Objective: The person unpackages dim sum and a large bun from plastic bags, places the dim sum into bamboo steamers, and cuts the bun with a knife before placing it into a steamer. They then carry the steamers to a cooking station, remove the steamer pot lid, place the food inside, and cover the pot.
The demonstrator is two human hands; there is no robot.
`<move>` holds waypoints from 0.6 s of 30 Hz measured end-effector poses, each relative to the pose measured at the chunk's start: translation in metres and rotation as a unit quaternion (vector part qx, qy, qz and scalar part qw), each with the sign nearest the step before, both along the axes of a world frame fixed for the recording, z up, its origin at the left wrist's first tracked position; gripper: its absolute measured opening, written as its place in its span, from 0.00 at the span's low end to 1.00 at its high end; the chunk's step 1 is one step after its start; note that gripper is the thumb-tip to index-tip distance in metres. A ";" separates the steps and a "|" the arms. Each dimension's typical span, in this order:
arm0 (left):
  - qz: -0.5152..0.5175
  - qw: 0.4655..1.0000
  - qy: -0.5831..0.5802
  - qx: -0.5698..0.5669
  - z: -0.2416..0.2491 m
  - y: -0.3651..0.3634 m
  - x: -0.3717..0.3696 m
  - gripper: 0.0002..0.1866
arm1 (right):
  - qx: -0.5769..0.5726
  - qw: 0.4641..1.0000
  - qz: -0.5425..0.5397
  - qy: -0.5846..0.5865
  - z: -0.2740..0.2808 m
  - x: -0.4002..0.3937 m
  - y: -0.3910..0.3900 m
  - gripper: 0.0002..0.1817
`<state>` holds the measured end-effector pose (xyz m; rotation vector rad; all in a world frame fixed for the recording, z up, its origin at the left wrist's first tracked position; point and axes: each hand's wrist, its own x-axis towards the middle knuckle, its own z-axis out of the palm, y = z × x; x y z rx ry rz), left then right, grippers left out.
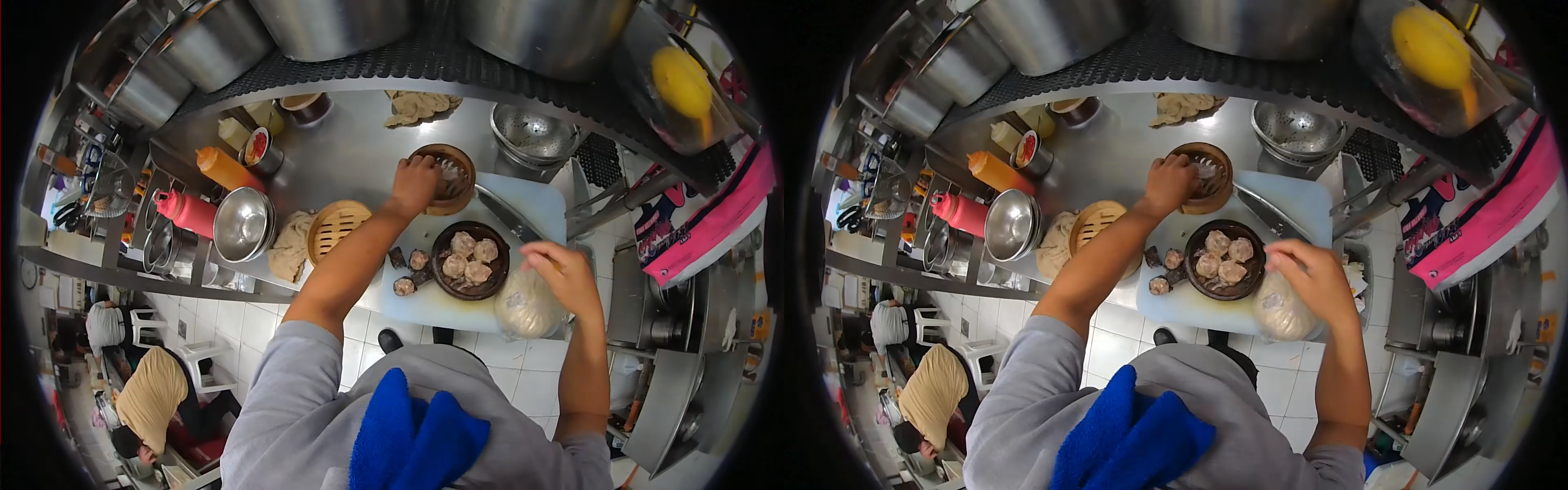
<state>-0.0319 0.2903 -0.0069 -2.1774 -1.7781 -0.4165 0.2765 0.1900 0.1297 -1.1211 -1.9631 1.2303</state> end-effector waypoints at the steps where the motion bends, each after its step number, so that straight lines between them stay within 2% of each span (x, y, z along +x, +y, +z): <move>1: -0.005 0.999 -0.008 -0.041 0.006 -0.004 0.002 0.12 | 0.002 1.000 0.005 -0.005 -0.003 -0.010 0.010 0.10; 6: 0.031 0.989 -0.013 -0.146 0.020 -0.011 0.015 0.21 | 0.116 0.992 0.017 -0.055 -0.038 -0.070 0.080 0.09; 8: 0.022 0.994 -0.024 -0.109 0.014 -0.014 0.015 0.22 | 0.257 0.964 0.014 -0.061 -0.064 -0.098 0.108 0.09; 9: 0.025 0.993 -0.024 -0.110 0.014 -0.015 0.015 0.22 | 0.255 0.965 0.016 -0.060 -0.079 -0.111 0.122 0.09; 11: 0.025 0.991 -0.046 -0.120 0.015 -0.017 0.016 0.22 | 0.388 0.917 0.027 -0.083 -0.108 -0.131 0.144 0.08; 12: 0.027 0.991 -0.045 -0.120 0.014 -0.018 0.017 0.22 | 0.388 0.918 0.027 -0.082 -0.120 -0.136 0.148 0.08; 14: 0.036 0.992 -0.042 -0.116 0.009 -0.018 0.017 0.20 | 0.409 0.884 0.037 -0.223 -0.129 -0.144 0.151 0.09; 18: 0.011 0.994 -0.074 -0.079 0.002 -0.021 0.009 0.15 | 0.415 0.875 0.045 -0.247 -0.134 -0.143 0.149 0.10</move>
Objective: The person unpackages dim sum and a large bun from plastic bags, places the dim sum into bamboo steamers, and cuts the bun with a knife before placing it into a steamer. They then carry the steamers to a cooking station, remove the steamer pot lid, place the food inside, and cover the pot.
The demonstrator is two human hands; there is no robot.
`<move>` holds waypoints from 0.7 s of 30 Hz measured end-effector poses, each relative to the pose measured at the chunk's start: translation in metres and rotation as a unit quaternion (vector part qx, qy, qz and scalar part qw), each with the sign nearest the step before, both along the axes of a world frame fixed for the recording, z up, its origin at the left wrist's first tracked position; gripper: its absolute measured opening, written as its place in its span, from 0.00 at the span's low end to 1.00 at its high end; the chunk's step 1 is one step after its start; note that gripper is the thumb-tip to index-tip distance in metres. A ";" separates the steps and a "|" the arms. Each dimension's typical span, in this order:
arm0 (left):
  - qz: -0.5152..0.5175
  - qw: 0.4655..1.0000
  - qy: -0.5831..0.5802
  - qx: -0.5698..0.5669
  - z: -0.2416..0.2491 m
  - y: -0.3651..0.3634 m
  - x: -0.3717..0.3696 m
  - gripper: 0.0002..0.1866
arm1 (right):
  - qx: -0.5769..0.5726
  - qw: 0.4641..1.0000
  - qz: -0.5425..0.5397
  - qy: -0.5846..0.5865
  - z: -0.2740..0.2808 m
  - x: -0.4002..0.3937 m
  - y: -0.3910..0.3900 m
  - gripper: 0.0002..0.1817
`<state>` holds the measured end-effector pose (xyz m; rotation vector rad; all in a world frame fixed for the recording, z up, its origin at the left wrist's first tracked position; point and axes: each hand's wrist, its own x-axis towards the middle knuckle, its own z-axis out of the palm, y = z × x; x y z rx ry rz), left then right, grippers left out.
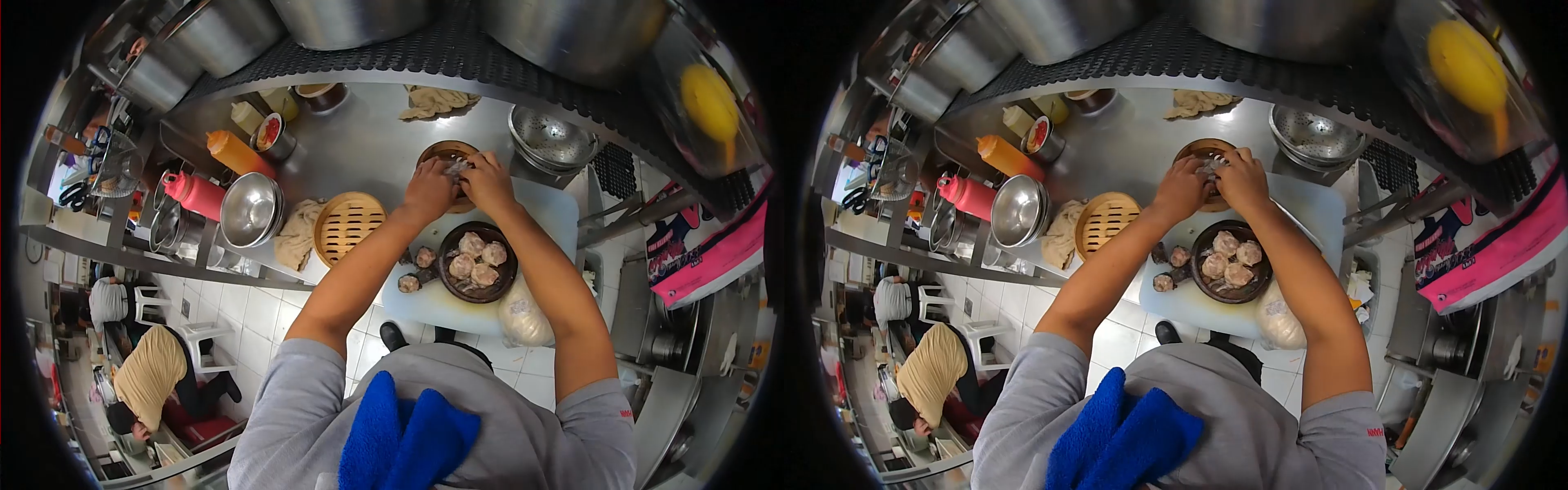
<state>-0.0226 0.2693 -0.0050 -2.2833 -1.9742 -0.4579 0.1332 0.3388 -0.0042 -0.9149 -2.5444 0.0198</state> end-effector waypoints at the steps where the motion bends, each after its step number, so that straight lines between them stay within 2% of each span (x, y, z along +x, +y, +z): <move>1: -0.013 1.000 -0.018 0.021 0.003 -0.003 -0.004 0.12 | -0.004 1.000 0.000 0.006 0.001 0.001 -0.001 0.11; 3: -0.024 0.998 -0.037 0.039 0.009 -0.012 -0.012 0.10 | -0.010 1.000 0.001 0.011 0.003 0.001 -0.004 0.11; 5: 0.008 0.984 -0.152 0.093 0.030 -0.032 -0.021 0.09 | -0.016 1.000 -0.005 0.007 0.003 0.001 -0.004 0.12; 8: 0.016 0.970 -0.205 0.132 0.049 -0.065 -0.038 0.10 | -0.033 0.999 0.002 0.010 0.001 0.002 0.001 0.13; 12: 0.075 0.960 -0.263 0.066 0.065 -0.117 -0.045 0.10 | -0.056 0.997 0.023 0.052 0.003 0.006 0.008 0.12; 14: 0.076 0.945 -0.318 0.027 0.062 -0.140 -0.046 0.13 | -0.089 0.989 0.026 0.112 0.016 0.007 0.004 0.11; 16: 0.070 0.954 -0.292 0.001 0.055 -0.154 -0.045 0.16 | -0.068 0.989 0.034 0.123 0.036 0.005 -0.010 0.10; 18: 0.061 0.961 -0.268 -0.025 0.045 -0.160 -0.043 0.19 | -0.199 0.971 0.039 0.126 0.059 0.000 -0.035 0.10; 19: 0.017 0.976 -0.213 -0.040 0.039 -0.159 -0.044 0.22 | -0.233 0.965 0.080 0.086 0.071 -0.001 -0.048 0.12; 20: -0.028 0.986 -0.157 -0.054 0.033 -0.156 -0.046 0.24 | -0.233 0.965 0.081 0.084 0.068 -0.004 -0.057 0.12; 21: -0.057 0.991 -0.099 -0.069 0.024 -0.153 -0.049 0.28 | -0.222 0.966 0.128 0.027 0.063 -0.005 -0.065 0.13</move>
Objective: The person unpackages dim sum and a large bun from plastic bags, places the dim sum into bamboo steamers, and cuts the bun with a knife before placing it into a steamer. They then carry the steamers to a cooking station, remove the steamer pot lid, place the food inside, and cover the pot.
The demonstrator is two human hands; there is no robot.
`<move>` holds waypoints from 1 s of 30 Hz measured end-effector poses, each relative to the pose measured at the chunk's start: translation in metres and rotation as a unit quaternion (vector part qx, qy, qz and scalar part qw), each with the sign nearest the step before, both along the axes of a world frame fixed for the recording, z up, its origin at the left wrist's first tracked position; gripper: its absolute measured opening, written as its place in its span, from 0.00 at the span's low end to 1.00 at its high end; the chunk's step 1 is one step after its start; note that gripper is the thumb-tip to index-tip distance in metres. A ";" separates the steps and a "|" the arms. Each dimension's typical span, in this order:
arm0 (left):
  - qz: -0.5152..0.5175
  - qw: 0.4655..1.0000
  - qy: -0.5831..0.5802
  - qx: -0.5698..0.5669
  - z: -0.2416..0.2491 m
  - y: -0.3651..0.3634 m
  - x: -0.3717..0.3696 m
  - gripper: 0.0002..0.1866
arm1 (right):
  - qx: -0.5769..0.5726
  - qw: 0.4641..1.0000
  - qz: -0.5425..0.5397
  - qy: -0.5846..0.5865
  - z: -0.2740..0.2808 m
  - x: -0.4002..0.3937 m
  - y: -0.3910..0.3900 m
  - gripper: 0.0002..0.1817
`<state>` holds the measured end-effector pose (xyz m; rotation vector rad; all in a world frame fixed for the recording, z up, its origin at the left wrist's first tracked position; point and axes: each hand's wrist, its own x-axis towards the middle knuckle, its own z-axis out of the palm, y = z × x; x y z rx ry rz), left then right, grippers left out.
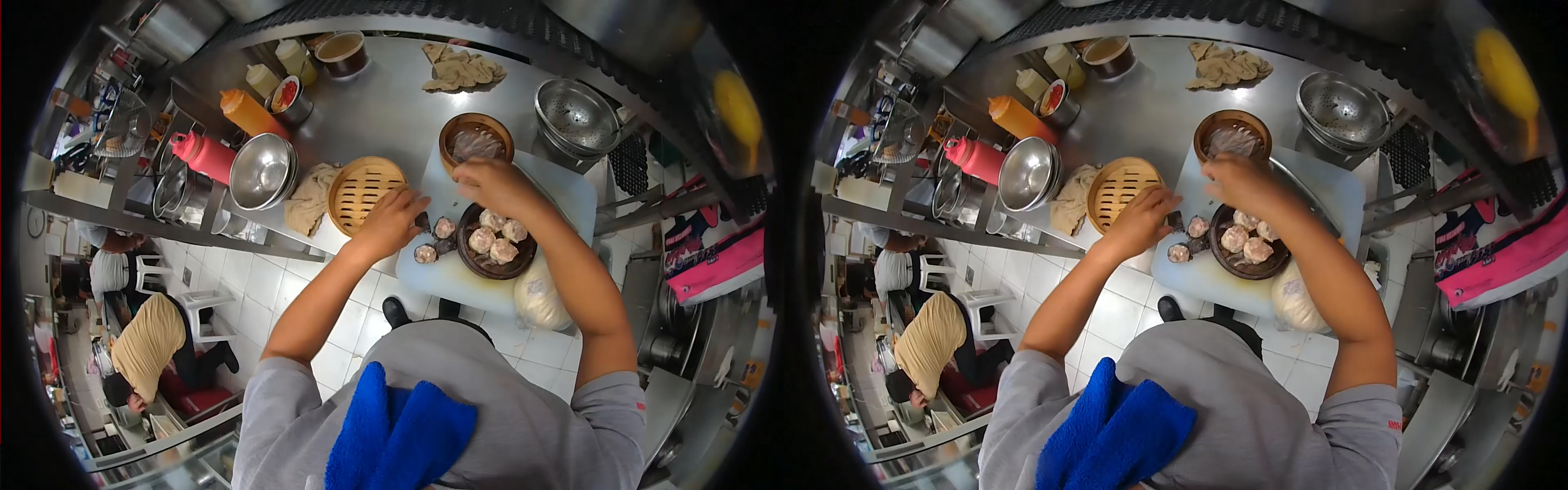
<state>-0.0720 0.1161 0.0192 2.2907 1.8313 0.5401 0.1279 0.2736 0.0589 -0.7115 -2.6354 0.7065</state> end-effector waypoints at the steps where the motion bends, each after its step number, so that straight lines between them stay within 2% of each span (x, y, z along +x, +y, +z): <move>1: 0.001 1.000 -0.001 -0.001 -0.001 0.000 0.001 0.28 | 0.020 0.997 0.058 -0.043 -0.002 -0.002 -0.009 0.14; 3: -0.019 0.997 0.058 -0.046 0.001 0.003 0.003 0.30 | 0.033 0.991 0.096 -0.086 -0.002 -0.011 -0.024 0.16; 6: -0.028 0.989 0.124 -0.074 0.003 0.007 0.008 0.28 | 0.068 0.957 0.094 -0.265 -0.016 -0.030 -0.046 0.22; 7: -0.028 0.989 0.124 -0.073 0.001 0.007 0.010 0.28 | 0.069 0.957 0.093 -0.265 -0.015 -0.035 -0.054 0.22; 9: -0.031 0.981 0.179 -0.071 -0.010 0.008 0.010 0.25 | 0.071 0.925 0.063 -0.369 -0.011 -0.043 -0.065 0.21; 10: -0.032 0.981 0.180 -0.068 -0.013 0.008 0.009 0.25 | 0.055 0.924 0.051 -0.375 -0.014 -0.047 -0.066 0.21; 13: -0.022 0.986 0.160 -0.038 -0.013 0.008 0.009 0.22 | 0.049 0.930 0.053 -0.360 -0.015 -0.046 -0.060 0.26; 14: 0.021 0.997 0.071 -0.014 -0.001 0.006 0.009 0.22 | 0.051 0.930 0.049 -0.359 -0.012 -0.043 -0.058 0.26; 15: 0.062 0.998 -0.020 0.009 0.007 0.007 0.008 0.22 | 0.031 0.960 0.001 -0.277 -0.008 -0.037 -0.056 0.27; 16: 0.058 0.998 -0.019 0.011 0.011 0.013 0.003 0.22 | 0.010 0.980 -0.046 -0.192 -0.004 -0.031 -0.053 0.27; 17: 0.072 0.992 -0.096 0.033 0.014 0.022 -0.001 0.22 | 0.010 0.980 -0.050 -0.193 0.001 -0.023 -0.041 0.27; 18: 0.087 0.980 -0.173 0.054 0.016 0.030 -0.004 0.22 | -0.060 0.989 -0.074 -0.117 0.007 -0.014 -0.023 0.26; 19: 0.086 0.979 -0.176 0.053 0.023 0.040 -0.002 0.22 | -0.129 0.986 -0.096 -0.038 0.011 -0.006 -0.005 0.26; 21: 0.092 0.966 -0.230 0.072 0.039 0.066 0.003 0.23 | -0.028 0.991 -0.122 0.035 0.015 0.008 0.031 0.22; 25: 0.043 0.964 -0.258 0.054 0.034 0.128 0.010 0.23 | -0.007 0.988 -0.152 -0.013 0.020 0.016 0.068 0.23; 27: 0.026 0.982 -0.184 0.016 0.025 0.153 0.012 0.23 | 0.014 0.981 -0.172 -0.084 0.011 0.010 0.075 0.23; 28: 0.025 0.982 -0.184 0.016 0.019 0.163 0.013 0.23 | 0.015 0.981 -0.173 -0.085 0.003 0.007 0.077 0.23; 30: -0.005 0.998 -0.065 0.024 0.012 0.179 0.015 0.26 | 0.052 0.977 -0.177 -0.105 -0.012 0.001 0.079 0.23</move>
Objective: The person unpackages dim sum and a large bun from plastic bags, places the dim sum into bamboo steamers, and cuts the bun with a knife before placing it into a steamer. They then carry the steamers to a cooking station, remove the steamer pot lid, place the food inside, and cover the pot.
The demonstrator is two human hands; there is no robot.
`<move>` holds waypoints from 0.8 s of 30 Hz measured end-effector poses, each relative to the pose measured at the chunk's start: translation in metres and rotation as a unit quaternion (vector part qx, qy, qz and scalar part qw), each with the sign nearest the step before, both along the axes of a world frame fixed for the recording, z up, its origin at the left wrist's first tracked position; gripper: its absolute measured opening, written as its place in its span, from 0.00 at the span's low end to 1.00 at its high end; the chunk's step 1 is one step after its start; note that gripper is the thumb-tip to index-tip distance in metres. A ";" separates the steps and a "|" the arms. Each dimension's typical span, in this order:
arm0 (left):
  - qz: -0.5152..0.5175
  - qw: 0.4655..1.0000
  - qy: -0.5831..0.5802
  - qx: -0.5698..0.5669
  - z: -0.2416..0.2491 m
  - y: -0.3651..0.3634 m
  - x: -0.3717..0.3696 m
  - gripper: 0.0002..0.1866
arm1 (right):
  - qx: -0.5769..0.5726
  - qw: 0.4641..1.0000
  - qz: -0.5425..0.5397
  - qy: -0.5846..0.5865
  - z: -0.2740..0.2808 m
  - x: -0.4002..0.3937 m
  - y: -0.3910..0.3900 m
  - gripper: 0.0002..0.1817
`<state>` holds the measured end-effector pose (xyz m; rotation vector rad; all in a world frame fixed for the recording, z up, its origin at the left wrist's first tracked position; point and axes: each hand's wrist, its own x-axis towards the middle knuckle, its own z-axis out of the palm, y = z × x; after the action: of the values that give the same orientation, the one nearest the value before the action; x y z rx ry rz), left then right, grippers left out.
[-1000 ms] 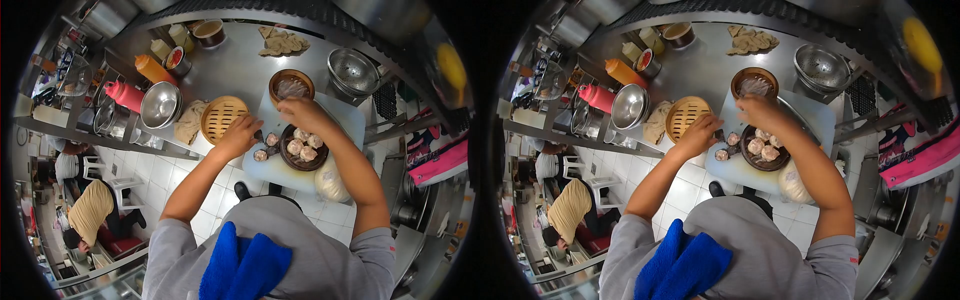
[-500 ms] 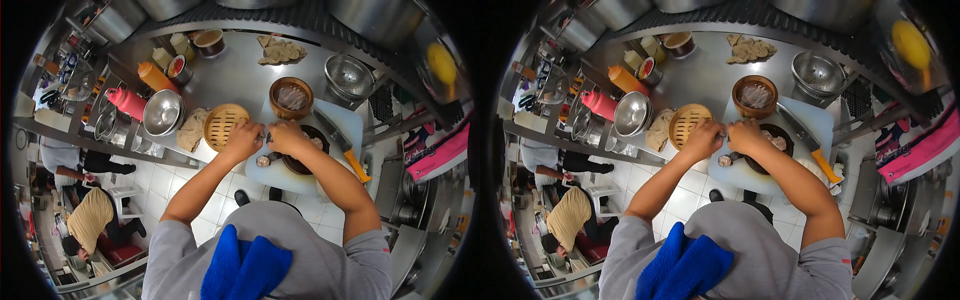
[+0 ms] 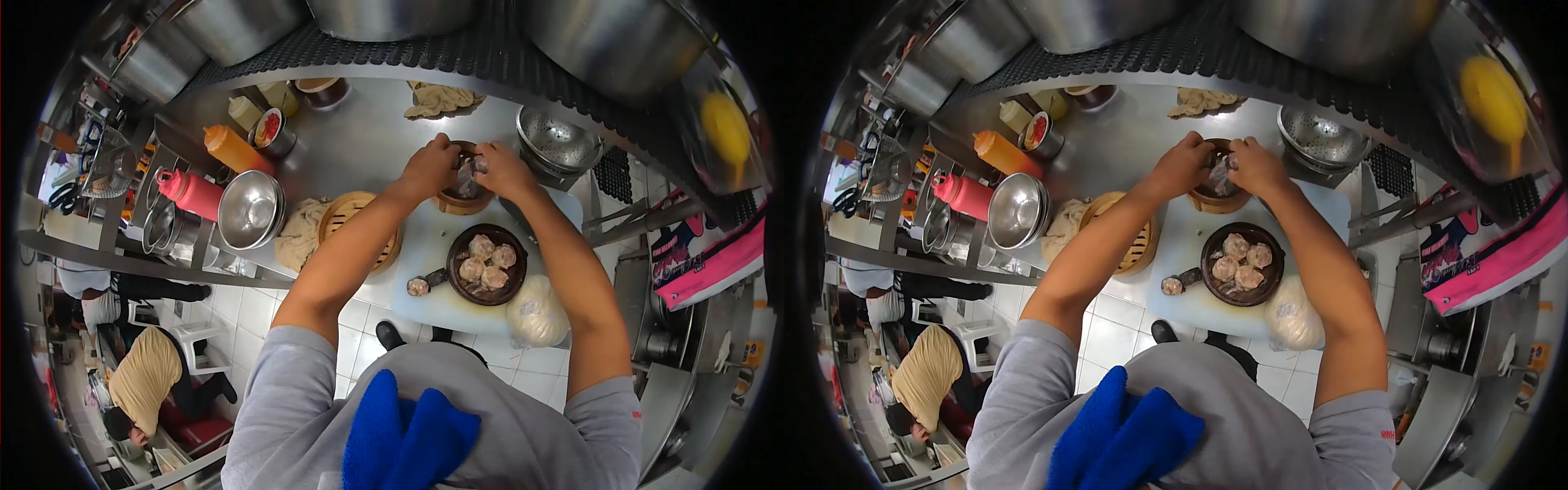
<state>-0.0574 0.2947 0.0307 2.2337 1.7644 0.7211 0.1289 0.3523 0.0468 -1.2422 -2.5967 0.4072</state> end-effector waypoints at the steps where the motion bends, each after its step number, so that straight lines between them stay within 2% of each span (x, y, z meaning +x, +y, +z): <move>1: 0.000 1.000 0.000 0.001 0.000 0.003 0.002 0.26 | 0.001 1.000 0.000 0.000 -0.001 -0.003 0.001 0.23; 3: 0.002 0.992 0.125 0.024 -0.001 0.007 0.005 0.23 | 0.008 1.000 -0.011 -0.020 -0.004 -0.009 0.002 0.23; 9: 0.003 0.983 0.180 0.024 -0.019 0.017 0.005 0.20 | 0.041 0.996 -0.001 -0.073 -0.009 -0.018 0.000 0.22; 13: 0.008 0.988 0.151 0.022 -0.019 0.010 0.005 0.24 | 0.018 0.998 0.010 -0.066 -0.009 -0.017 -0.002 0.27; 15: 0.015 0.995 0.071 0.067 -0.005 -0.006 0.003 0.27 | 0.015 0.999 -0.005 -0.034 0.017 -0.013 -0.017 0.21; 16: 0.017 0.996 0.068 0.060 0.004 -0.018 0.001 0.27 | 0.009 0.999 -0.002 -0.037 0.025 -0.008 -0.024 0.21; 18: 0.007 0.995 0.017 0.097 0.020 -0.051 -0.007 0.28 | 0.032 0.997 0.060 0.035 0.038 0.001 -0.040 0.21; 19: 0.008 0.995 0.011 0.096 0.022 -0.070 -0.011 0.26 | 0.029 0.997 0.063 0.034 0.045 0.004 -0.048 0.21; 21: 0.009 0.997 0.003 0.073 0.023 -0.117 -0.012 0.22 | -0.038 0.972 0.230 0.015 0.051 0.011 -0.075 0.23; 24: 0.023 0.999 -0.015 0.024 0.008 -0.187 -0.003 0.20 | -0.042 0.939 0.341 -0.027 0.027 0.009 -0.119 0.21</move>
<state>-0.0600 0.1074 0.0391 2.2062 1.8082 0.8110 0.1380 0.2334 0.0743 -0.3249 -3.0224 0.6094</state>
